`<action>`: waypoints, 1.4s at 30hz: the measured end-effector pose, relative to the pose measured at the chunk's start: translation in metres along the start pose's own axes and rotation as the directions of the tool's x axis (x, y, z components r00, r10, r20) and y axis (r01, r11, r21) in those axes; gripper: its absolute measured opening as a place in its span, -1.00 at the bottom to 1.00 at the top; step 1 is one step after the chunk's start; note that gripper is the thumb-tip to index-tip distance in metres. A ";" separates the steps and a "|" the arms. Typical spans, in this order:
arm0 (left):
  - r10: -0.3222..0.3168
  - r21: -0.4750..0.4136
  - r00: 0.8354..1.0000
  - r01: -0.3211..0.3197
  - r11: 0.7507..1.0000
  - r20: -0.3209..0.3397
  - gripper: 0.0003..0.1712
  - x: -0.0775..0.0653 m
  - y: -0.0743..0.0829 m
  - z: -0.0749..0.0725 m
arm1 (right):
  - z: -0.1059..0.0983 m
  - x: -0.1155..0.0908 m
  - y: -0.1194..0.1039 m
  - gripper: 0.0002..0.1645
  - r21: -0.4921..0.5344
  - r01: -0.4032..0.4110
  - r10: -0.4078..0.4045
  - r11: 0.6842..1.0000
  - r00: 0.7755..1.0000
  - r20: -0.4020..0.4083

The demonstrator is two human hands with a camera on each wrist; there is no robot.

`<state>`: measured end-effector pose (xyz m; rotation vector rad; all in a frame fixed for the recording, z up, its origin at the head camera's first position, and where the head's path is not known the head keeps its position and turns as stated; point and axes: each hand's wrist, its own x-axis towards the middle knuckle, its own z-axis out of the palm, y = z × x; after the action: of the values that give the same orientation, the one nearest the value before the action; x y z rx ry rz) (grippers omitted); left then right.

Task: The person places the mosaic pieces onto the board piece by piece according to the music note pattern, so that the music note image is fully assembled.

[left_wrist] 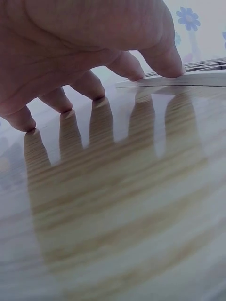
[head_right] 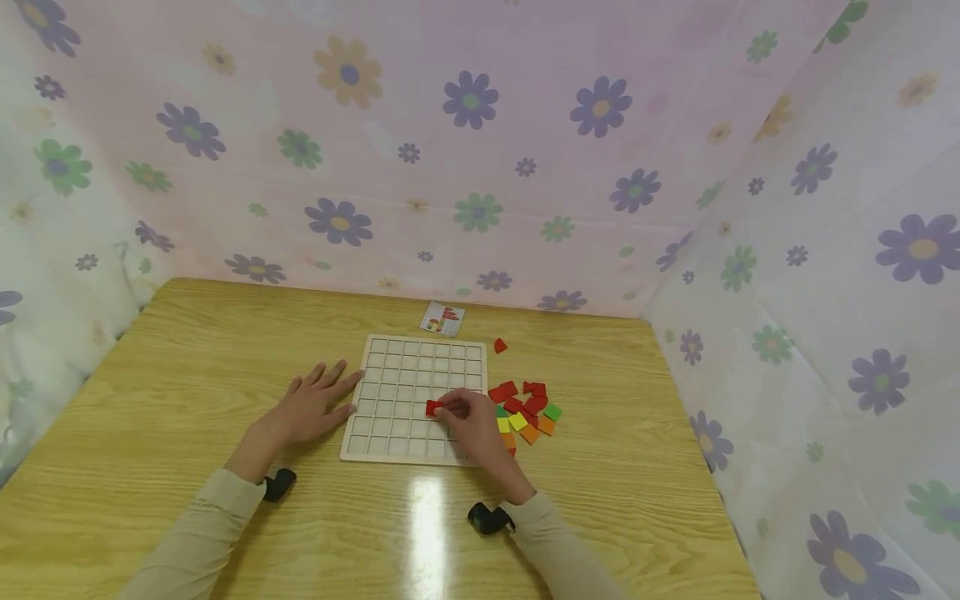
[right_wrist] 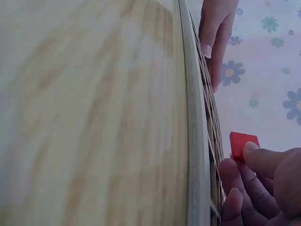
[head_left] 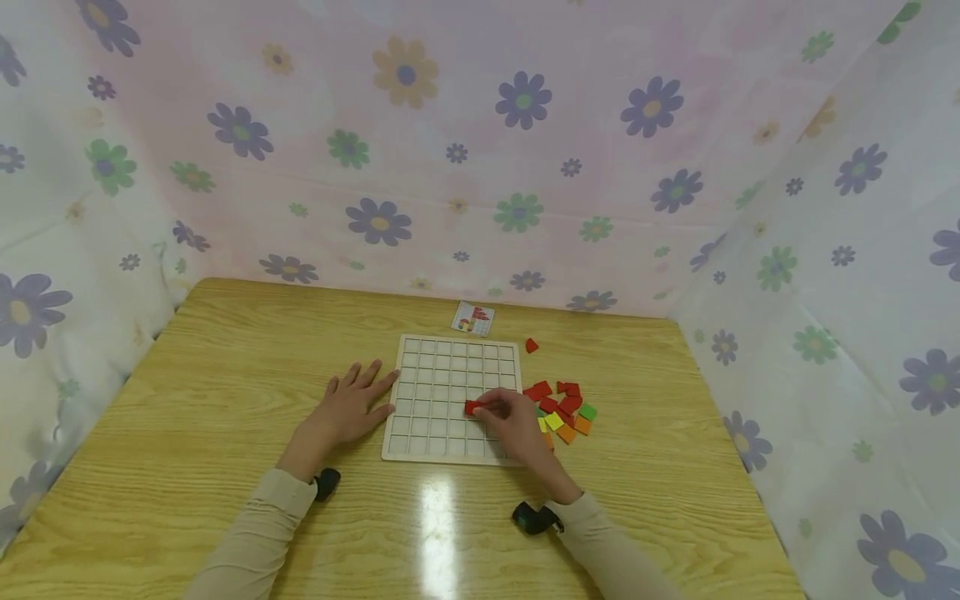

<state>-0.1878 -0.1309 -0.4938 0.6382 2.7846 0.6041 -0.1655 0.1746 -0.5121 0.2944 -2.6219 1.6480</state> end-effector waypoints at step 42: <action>-0.011 -0.011 1.000 0.011 1.000 -0.005 -0.29 0.001 0.001 0.002 | 0.006 0.081 0.001 -0.91 -0.042 -0.053 0.050 0.998 0.996 -0.070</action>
<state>-0.1879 -0.1287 -0.4954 0.6203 2.7854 0.6189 -0.2447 0.1585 -0.5053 0.1669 -2.6323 1.5831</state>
